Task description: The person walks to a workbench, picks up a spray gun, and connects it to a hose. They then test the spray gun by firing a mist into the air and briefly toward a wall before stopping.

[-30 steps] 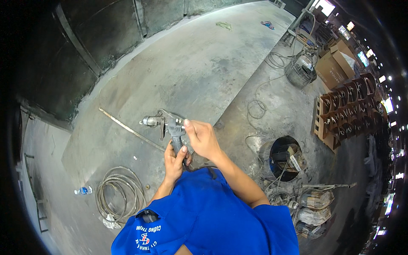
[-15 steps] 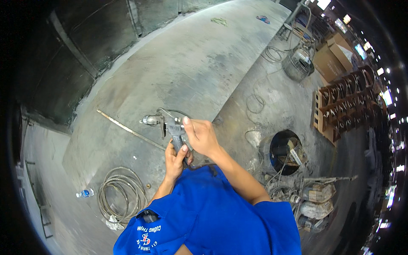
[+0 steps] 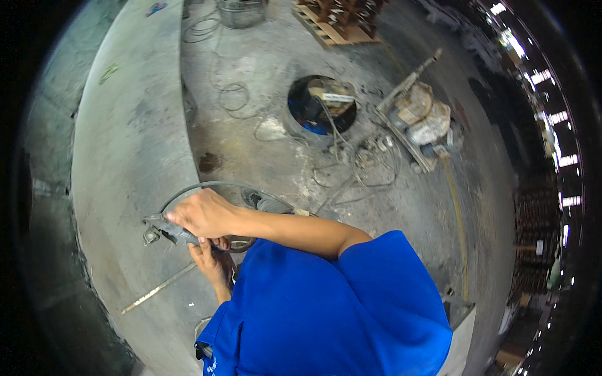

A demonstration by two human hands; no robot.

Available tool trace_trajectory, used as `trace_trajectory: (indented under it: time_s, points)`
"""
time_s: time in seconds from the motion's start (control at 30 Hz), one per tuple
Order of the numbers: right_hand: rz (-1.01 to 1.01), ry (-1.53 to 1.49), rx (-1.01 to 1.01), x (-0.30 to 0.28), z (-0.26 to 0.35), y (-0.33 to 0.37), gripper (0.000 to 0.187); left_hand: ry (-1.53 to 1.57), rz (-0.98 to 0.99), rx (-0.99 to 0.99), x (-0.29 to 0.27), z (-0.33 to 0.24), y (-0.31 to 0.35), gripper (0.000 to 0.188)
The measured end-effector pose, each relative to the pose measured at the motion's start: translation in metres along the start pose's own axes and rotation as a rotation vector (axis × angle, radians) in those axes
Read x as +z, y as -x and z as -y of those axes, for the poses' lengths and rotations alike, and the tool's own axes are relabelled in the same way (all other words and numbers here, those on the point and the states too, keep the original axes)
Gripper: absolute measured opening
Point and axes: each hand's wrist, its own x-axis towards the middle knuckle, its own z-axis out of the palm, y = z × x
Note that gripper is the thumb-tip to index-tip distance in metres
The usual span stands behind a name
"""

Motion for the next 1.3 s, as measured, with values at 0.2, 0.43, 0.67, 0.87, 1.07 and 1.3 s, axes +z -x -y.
trace_trajectory:
  time_s: [0.2,0.43,0.67,0.87,1.07,1.3]
  points:
    - [-0.526,-0.016,-0.21,-0.061,-0.046,0.039,0.048,-0.064,0.133,-0.171,0.067,0.034,-0.014,0.024]
    - [-0.83,-0.023,0.104,-0.148,-0.204,0.161,0.026,-0.205,0.049,-0.253,0.156,0.111,-0.041,0.027]
    - [-1.405,-0.019,1.683,-0.216,-0.54,0.488,0.028,-0.293,-0.318,-0.473,0.214,0.211,-0.076,0.034]
    - [-0.898,0.172,1.992,-0.201,-0.731,0.63,0.063,-0.319,-0.484,-0.661,0.262,0.263,-0.064,0.031]
    - [-0.751,-0.043,2.127,-0.216,-0.781,0.636,0.07,-0.495,-0.488,-0.563,0.311,0.275,-0.069,0.033]
    - [-0.919,-0.297,2.177,-0.205,-0.786,0.65,0.04,-0.53,-0.395,-0.54,0.354,0.287,-0.068,0.033]
